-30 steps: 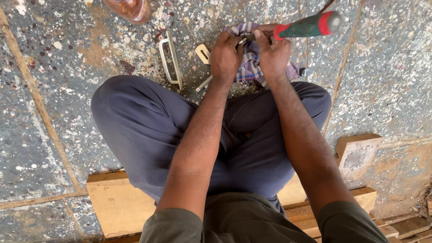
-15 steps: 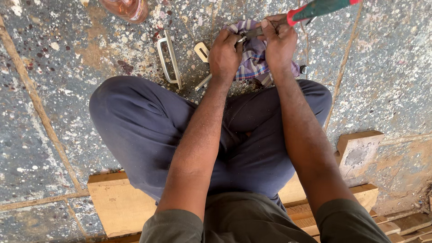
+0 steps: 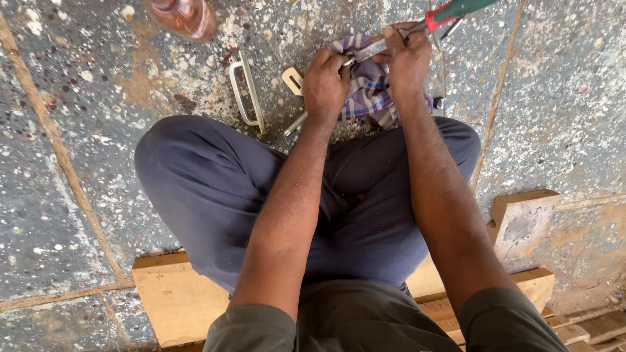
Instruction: The person scrapes and pries at a small metal latch component using screwdrivers while holding it with a cloth, then wipes the object.
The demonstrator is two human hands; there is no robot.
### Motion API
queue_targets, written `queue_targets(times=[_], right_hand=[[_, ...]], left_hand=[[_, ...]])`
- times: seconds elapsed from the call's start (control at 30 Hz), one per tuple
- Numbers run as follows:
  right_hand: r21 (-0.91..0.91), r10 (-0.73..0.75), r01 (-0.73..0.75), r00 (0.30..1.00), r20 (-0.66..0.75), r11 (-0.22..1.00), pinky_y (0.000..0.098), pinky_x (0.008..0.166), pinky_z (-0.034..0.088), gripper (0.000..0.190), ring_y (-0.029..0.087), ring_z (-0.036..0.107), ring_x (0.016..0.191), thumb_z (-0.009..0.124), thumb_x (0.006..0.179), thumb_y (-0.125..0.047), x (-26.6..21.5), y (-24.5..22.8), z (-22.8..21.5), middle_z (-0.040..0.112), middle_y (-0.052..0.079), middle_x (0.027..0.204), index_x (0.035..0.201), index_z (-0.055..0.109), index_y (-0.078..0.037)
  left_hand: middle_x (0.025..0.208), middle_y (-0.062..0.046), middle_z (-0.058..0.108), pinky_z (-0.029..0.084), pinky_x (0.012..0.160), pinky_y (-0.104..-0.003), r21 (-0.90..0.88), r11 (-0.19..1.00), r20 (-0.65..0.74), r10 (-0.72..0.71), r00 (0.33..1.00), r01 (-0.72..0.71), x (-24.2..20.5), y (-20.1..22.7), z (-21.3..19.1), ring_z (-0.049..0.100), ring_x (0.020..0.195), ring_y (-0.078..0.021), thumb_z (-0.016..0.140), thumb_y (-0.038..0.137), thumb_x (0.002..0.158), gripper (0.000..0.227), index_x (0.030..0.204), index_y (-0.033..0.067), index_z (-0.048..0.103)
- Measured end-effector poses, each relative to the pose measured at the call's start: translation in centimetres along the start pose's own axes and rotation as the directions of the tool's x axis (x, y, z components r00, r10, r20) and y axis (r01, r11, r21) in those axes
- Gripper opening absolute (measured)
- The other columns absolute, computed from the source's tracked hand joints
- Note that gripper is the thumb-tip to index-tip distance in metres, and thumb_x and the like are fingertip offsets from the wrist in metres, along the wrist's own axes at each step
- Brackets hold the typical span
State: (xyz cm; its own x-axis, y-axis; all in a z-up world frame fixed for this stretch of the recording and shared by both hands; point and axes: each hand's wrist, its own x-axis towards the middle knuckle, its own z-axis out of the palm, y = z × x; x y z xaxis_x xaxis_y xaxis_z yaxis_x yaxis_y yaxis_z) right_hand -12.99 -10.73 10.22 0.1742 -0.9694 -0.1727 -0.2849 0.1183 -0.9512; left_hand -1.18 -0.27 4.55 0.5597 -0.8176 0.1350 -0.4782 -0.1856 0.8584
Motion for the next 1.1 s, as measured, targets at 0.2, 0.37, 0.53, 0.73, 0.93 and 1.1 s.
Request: queue_targets(times=[0.2,0.37,0.53,0.73,0.93,1.1], right_hand=[[0.155,0.000,-0.005,0.999,0.033,0.988,0.0312,0.062,0.068,0.016,0.022,0.079,0.082,0.063,0.106,-0.007,0.0,0.6,-0.3,0.075,0.016,0.094,0.114,0.057,0.005],[-0.008,0.005,-0.004,0.999,0.049,1.000,0.0310,0.063,0.069,0.013,0.023,0.080,0.078,0.059,0.106,-0.005,0.6,1.0,-0.7,0.077,0.018,0.093,0.114,0.060,0.005],[-0.041,-0.010,0.010,1.000,-0.004,0.999,0.0322,0.060,0.068,0.016,0.022,0.081,0.078,0.060,0.104,-0.007,0.9,0.8,-0.2,0.075,0.017,0.092,0.114,0.061,0.005],[0.010,-0.045,0.045,0.994,0.100,0.999,0.0317,0.060,0.069,0.015,0.023,0.078,0.080,0.061,0.107,-0.007,0.4,0.5,-0.2,0.073,0.019,0.094,0.112,0.061,0.007],[-0.082,0.024,-0.018,0.997,0.067,0.996,0.0291,0.055,0.067,0.014,0.020,0.079,0.070,0.058,0.106,-0.007,0.8,0.0,0.0,0.078,0.017,0.089,0.110,0.063,0.005],[-0.191,-0.035,0.041,0.999,0.037,0.981,0.0287,0.054,0.067,0.013,0.020,0.078,0.069,0.062,0.105,-0.006,0.9,0.6,-0.4,0.076,0.017,0.088,0.108,0.061,0.007]], left_hand=[[0.096,-0.005,0.066,0.061,0.069,-0.034,-0.003,1.000,0.012,-0.010,1.000,0.010,-0.2,-0.4,0.4,0.070,0.079,-0.0195,0.085,0.006,0.079,0.017,0.094,0.0055,0.077],[0.094,-0.003,0.067,0.062,0.066,-0.030,-0.005,1.000,0.031,-0.022,0.999,0.022,-0.2,-1.1,1.6,0.070,0.075,-0.0159,0.087,0.009,0.080,0.017,0.093,0.0068,0.077],[0.095,-0.004,0.067,0.062,0.069,-0.032,-0.005,1.000,-0.004,0.010,1.000,-0.010,0.2,-1.1,1.4,0.071,0.078,-0.0172,0.086,0.008,0.078,0.018,0.093,0.0055,0.076],[0.093,-0.003,0.066,0.060,0.066,-0.034,-0.004,1.000,0.021,-0.023,1.000,0.023,0.0,-0.5,0.9,0.069,0.076,-0.0180,0.087,0.009,0.080,0.017,0.093,0.0062,0.077],[0.091,-0.003,0.065,0.060,0.066,-0.034,0.009,1.000,0.028,-0.028,0.999,0.028,0.2,0.2,0.1,0.068,0.075,-0.0173,0.086,0.009,0.079,0.017,0.093,0.0073,0.077],[0.091,-0.002,0.065,0.062,0.067,-0.031,0.028,0.999,0.046,-0.033,0.998,0.031,0.1,-0.2,0.6,0.069,0.074,-0.0149,0.086,0.008,0.079,0.016,0.092,0.0064,0.076]])
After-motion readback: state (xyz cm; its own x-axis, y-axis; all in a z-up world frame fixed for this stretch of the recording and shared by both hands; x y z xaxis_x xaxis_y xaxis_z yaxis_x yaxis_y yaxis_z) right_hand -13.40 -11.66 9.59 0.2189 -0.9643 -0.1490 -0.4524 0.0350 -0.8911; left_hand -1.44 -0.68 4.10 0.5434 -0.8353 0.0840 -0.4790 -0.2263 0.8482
